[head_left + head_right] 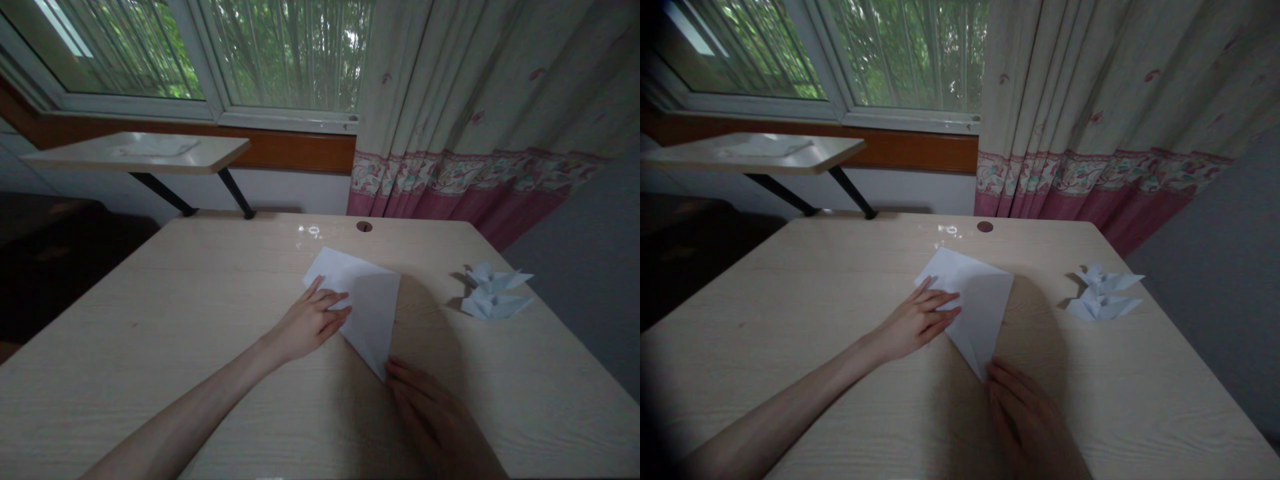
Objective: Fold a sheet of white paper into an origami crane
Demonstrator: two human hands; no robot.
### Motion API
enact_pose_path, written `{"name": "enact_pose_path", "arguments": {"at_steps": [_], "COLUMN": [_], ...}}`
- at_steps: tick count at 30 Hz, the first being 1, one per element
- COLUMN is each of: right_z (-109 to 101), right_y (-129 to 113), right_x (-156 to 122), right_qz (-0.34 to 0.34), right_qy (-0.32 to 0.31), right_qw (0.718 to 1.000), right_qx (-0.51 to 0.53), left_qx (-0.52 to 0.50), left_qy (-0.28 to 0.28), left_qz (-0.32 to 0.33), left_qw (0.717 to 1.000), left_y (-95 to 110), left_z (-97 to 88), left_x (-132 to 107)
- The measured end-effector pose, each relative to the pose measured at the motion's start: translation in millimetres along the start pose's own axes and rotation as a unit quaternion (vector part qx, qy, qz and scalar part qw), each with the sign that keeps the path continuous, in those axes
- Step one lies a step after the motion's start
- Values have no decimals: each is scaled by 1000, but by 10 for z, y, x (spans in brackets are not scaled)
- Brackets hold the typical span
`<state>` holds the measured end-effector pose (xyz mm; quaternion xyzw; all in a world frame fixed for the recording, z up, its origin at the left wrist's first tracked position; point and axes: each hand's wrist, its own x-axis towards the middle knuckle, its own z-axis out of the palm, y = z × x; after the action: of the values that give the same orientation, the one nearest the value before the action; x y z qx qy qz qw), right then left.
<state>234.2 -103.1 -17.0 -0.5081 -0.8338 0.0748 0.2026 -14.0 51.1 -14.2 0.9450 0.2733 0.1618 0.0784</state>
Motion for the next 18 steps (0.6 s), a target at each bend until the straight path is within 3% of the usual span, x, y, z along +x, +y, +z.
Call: {"name": "enact_pose_path", "arguments": {"at_steps": [6, 12, 18], "right_z": [148, 396, 389], "right_y": [-26, -72, -101], "right_x": [219, 343, 341], "right_qz": [17, -7, -5], "right_qy": [25, -31, -25], "right_qw": [999, 996, 996], "right_qx": [-31, -81, -80], "left_qx": [-4, -26, -50], "left_qy": [1, -11, -24], "left_qz": [5, 14, -4], "left_qw": [1000, 999, 998], "left_y": [-20, -82, -100], "left_z": [16, -26, -31], "left_x": [-6, 4, 26]}}
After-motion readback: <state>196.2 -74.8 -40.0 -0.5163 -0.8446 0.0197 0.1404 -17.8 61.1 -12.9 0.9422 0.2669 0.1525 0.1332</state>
